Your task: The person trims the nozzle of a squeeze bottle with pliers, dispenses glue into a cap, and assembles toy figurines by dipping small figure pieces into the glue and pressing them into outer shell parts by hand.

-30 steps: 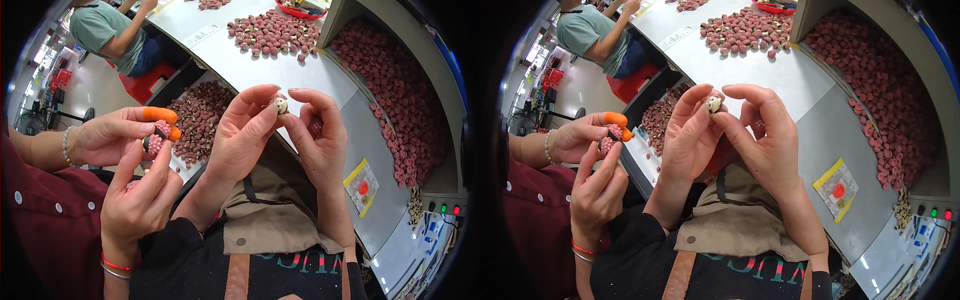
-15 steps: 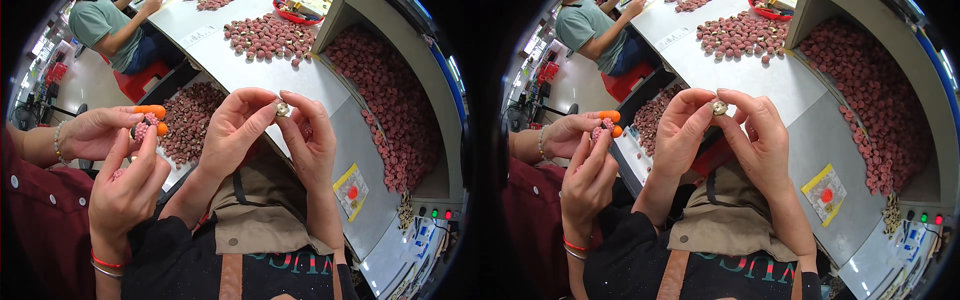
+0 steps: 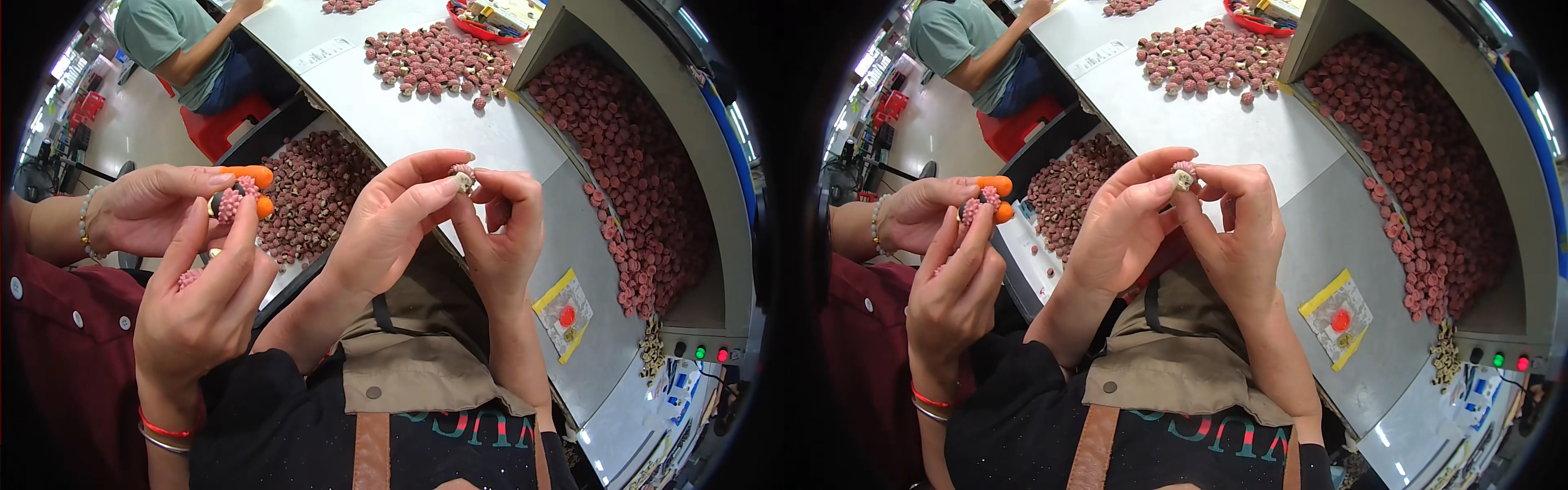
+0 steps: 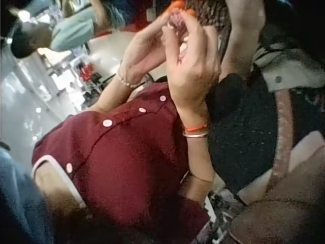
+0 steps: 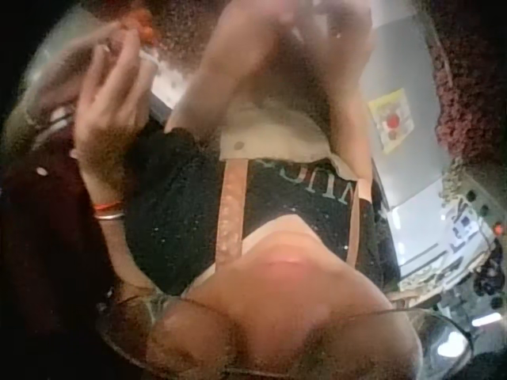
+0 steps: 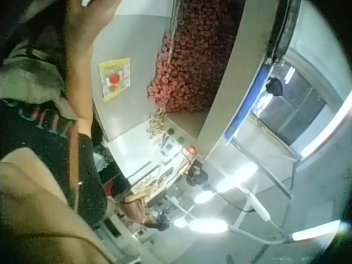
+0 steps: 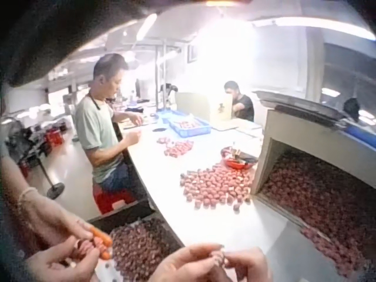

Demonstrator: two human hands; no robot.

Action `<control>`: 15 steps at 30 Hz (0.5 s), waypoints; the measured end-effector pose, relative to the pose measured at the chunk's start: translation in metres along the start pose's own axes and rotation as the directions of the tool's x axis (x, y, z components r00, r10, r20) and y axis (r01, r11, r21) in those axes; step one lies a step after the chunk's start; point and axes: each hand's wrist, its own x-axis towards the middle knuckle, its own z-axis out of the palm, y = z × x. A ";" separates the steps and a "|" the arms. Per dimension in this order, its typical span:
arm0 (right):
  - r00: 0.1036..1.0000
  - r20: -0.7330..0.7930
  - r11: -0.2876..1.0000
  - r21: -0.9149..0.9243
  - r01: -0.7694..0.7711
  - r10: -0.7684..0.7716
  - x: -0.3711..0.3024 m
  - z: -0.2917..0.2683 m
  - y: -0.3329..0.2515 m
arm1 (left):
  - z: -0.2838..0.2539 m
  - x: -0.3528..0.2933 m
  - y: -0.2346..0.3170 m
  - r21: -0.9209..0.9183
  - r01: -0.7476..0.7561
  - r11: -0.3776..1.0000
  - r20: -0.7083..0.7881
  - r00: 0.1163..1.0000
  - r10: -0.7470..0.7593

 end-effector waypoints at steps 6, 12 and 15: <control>1.000 -0.001 1.000 -0.017 0.015 -0.015 -0.002 0.003 -0.001 | -0.001 -0.002 0.000 -0.073 0.071 0.995 -0.026 0.997 -0.073; 0.999 -0.019 0.999 -0.035 0.033 -0.033 -0.008 0.002 0.011 | -0.007 0.004 -0.012 -0.091 0.080 0.993 -0.002 0.997 -0.080; 0.998 -0.013 0.998 0.002 0.057 -0.057 -0.003 0.004 0.003 | 0.000 -0.001 -0.008 -0.053 -0.013 0.998 -0.032 0.999 0.011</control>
